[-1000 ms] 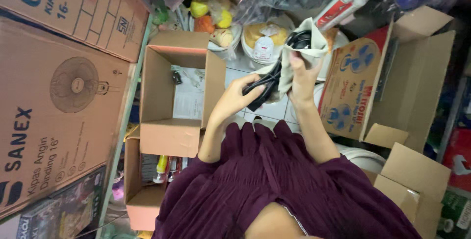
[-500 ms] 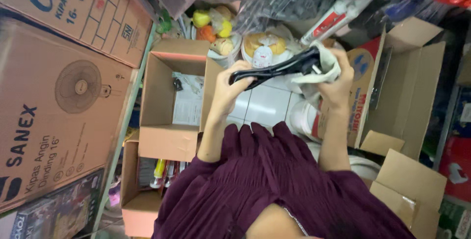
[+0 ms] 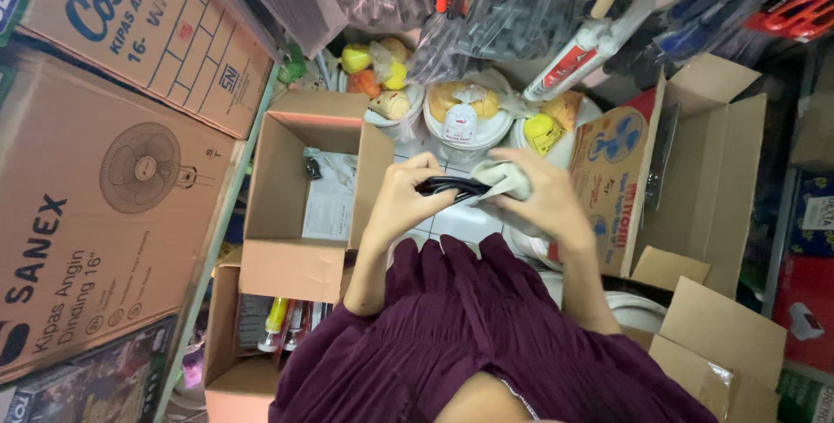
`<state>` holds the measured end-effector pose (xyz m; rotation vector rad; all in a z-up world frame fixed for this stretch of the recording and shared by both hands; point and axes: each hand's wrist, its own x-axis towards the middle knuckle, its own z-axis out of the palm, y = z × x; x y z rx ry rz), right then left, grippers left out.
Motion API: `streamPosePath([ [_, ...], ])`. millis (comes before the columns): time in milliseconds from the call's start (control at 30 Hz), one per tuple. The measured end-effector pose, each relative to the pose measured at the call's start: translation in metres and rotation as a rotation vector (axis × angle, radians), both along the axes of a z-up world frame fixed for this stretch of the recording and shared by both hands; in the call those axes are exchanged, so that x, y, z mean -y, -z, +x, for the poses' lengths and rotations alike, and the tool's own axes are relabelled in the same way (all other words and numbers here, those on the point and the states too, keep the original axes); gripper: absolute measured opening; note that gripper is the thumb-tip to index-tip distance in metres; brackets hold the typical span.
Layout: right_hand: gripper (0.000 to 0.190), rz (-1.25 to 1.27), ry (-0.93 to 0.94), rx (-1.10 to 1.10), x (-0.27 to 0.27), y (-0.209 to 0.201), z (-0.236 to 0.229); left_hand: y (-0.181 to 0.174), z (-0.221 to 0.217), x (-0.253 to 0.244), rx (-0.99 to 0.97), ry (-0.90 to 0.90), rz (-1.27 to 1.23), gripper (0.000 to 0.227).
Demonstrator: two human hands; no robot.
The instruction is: The person wipes different parts of multiple power cables and electrical plugs using a cloth while standing in a storage area.
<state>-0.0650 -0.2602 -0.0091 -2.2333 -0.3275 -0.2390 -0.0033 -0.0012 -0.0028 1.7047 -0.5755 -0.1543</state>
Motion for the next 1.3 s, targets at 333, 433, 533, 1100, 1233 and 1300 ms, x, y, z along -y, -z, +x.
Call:
streamPosePath([
  [333, 0.024, 0.234, 0.182, -0.075, -0.007, 0.102, -0.012, 0.020, 0.003, 0.003, 0.016, 0.089, 0.094, 0.020],
  [433, 0.021, 0.332, 0.176, -0.028, 0.005, 0.128, -0.014, 0.020, 0.002, 0.009, -0.034, 0.115, 0.001, 0.020],
  [533, 0.025, 0.411, 0.382, 0.083, 0.023, 0.149, -0.012, 0.019, 0.001, 0.006, -0.085, 0.100, 0.001, 0.019],
  [1100, 0.057, 0.392, 0.071, -0.158, -0.038, 0.084, -0.015, 0.056, -0.007, 0.020, -0.198, 0.255, -0.068, 0.037],
  [1233, 0.041, 0.687, 0.073, -0.159, -0.023, 0.107, -0.018, 0.079, -0.009, 0.029, -0.392, 0.272, -0.139, 0.040],
  [1300, 0.025, 0.582, 0.144, 0.006, -0.019, 0.114, -0.019, 0.086, -0.011, 0.038, -0.342, 0.298, -0.213, 0.037],
])
